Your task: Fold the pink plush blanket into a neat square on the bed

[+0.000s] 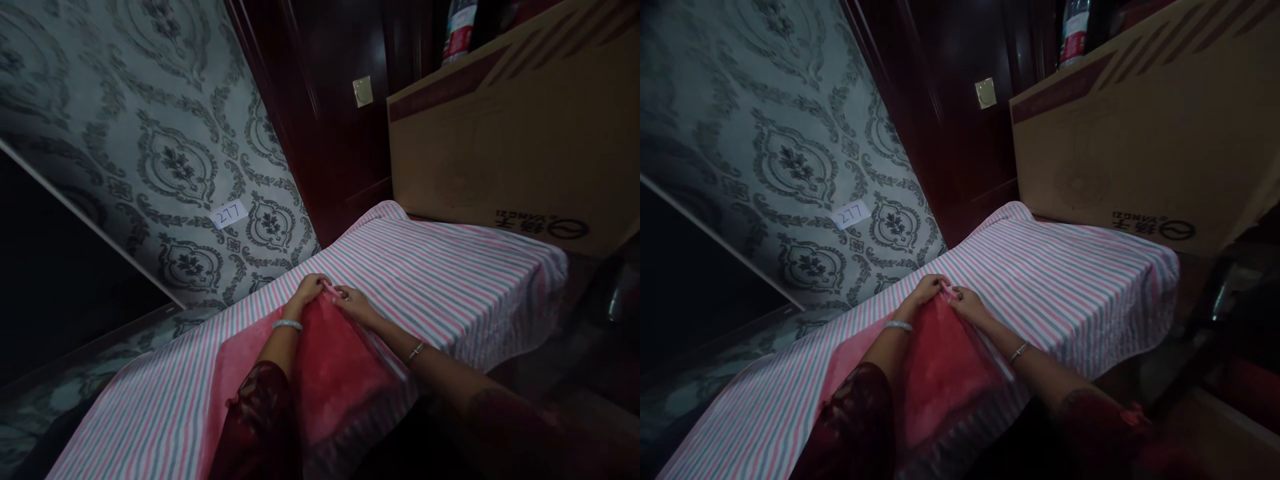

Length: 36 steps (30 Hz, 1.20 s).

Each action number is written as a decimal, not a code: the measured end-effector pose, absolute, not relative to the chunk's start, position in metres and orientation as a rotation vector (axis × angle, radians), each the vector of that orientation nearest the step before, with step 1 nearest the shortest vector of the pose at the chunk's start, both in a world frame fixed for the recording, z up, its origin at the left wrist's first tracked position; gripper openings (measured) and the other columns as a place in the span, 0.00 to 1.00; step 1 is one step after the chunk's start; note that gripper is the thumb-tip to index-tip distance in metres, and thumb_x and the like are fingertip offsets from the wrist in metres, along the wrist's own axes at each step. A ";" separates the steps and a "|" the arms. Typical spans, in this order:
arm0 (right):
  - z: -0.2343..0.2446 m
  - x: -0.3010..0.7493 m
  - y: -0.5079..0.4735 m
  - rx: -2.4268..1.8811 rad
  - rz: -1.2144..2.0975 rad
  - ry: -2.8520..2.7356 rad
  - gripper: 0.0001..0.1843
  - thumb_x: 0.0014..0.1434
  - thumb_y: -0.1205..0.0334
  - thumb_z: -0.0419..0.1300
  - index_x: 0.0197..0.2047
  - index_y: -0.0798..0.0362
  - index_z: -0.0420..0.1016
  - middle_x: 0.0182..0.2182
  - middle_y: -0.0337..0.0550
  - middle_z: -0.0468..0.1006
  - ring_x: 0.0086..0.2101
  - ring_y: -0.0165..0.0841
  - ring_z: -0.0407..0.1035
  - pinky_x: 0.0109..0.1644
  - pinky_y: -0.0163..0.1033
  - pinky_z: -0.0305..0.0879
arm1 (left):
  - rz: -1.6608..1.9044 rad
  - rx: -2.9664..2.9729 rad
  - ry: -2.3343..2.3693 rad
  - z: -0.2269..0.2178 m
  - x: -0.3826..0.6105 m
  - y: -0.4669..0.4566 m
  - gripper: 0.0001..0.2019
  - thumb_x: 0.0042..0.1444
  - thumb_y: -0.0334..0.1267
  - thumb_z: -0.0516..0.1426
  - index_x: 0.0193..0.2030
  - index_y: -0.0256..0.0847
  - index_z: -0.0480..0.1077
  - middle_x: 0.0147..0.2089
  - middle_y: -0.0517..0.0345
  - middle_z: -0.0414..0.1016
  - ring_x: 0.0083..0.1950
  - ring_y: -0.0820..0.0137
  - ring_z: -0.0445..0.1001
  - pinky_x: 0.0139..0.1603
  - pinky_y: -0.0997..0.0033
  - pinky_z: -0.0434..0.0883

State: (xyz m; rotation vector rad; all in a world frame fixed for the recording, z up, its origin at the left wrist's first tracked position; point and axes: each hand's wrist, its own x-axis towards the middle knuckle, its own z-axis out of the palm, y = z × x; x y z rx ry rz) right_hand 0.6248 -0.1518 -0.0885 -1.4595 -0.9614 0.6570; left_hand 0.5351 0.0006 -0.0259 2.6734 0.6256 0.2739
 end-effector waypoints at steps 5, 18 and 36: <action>-0.097 0.624 -0.129 -1.535 0.656 -0.954 0.10 0.51 0.60 0.57 0.31 0.57 0.75 0.25 0.38 0.72 0.31 0.32 0.66 0.34 0.33 0.58 | 0.269 2.750 0.633 -0.019 0.525 -0.009 0.27 0.51 0.22 0.49 0.56 0.38 0.73 0.51 0.52 0.77 0.44 0.70 0.75 0.52 0.68 0.71; -0.089 0.621 -0.133 -1.532 0.720 -0.994 0.13 0.56 0.63 0.56 0.41 0.60 0.78 0.32 0.43 0.79 0.32 0.32 0.70 0.32 0.31 0.59 | 0.002 2.946 0.404 0.001 0.501 -0.030 0.17 0.46 0.22 0.50 0.35 0.43 0.75 0.45 0.55 0.78 0.53 0.62 0.70 0.58 0.61 0.64; -0.055 0.590 -0.142 -1.929 0.290 -1.325 0.26 0.69 0.63 0.49 0.68 0.49 0.64 0.51 0.53 0.74 0.45 0.39 0.72 0.45 0.37 0.62 | 0.219 2.839 0.269 -0.001 0.477 -0.018 0.18 0.38 0.25 0.49 0.33 0.41 0.75 0.36 0.55 0.76 0.46 0.63 0.69 0.57 0.59 0.64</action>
